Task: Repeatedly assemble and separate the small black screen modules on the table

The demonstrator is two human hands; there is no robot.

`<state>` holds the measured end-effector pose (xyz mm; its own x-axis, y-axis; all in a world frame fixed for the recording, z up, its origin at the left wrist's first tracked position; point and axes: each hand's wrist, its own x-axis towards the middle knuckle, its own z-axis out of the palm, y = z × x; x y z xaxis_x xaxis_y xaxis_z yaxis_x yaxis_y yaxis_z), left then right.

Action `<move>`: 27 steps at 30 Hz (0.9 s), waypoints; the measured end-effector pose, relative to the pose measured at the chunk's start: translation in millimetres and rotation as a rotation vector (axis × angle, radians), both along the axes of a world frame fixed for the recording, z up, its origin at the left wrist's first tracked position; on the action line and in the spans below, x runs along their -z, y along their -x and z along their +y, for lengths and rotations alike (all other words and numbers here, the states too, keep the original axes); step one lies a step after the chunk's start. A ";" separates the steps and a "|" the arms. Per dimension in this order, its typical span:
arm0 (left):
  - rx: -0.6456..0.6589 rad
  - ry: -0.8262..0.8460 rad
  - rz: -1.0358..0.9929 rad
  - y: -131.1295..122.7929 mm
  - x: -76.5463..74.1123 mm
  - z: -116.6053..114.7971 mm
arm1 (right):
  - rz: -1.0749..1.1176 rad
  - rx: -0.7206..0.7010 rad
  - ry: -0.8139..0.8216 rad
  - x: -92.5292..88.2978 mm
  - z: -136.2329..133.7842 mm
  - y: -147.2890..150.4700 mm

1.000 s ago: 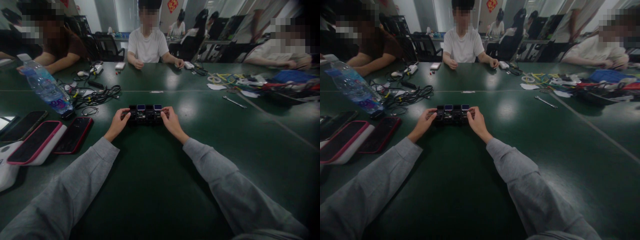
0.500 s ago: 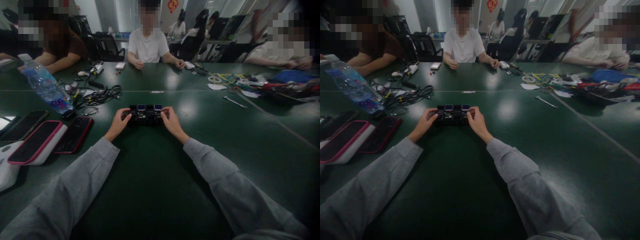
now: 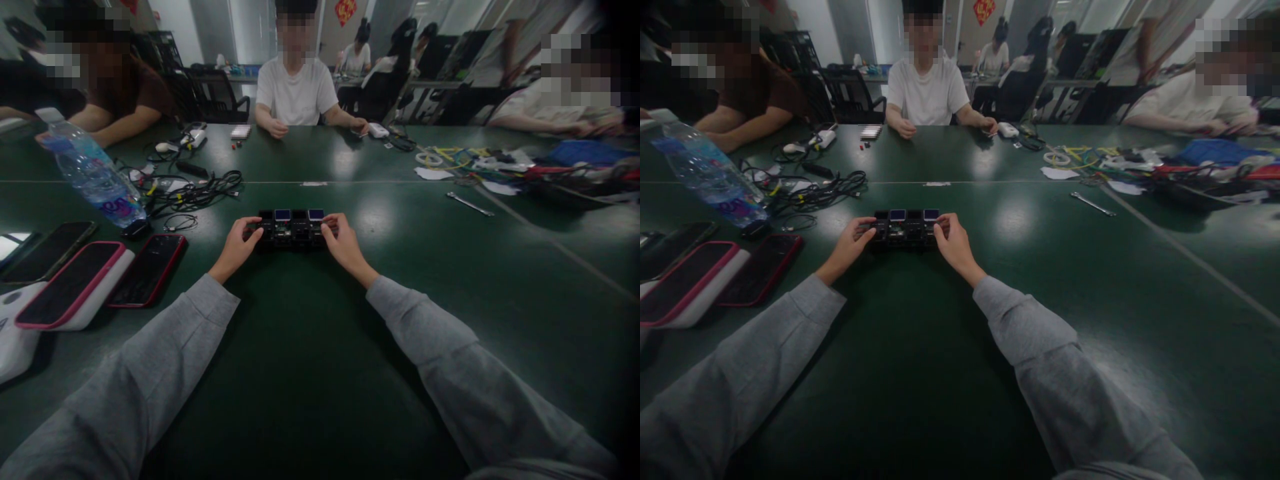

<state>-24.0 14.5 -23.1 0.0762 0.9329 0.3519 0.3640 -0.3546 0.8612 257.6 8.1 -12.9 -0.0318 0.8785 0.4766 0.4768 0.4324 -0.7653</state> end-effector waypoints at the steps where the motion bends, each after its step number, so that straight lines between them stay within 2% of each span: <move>1: 0.000 0.000 0.001 0.1 -0.1 0.1 | -0.002 -0.001 0.001 0.0 0.0 -0.1; 27: -0.008 -0.026 0.062 0.5 -0.9 0.2 | 0.011 -0.006 -0.012 3.5 1.5 -0.9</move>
<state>-24.5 14.6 -22.2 0.0909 0.9242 0.3710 0.4194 -0.3734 0.8274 258.6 9.6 -16.4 -0.0313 0.8724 0.4879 0.4655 0.4446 -0.7652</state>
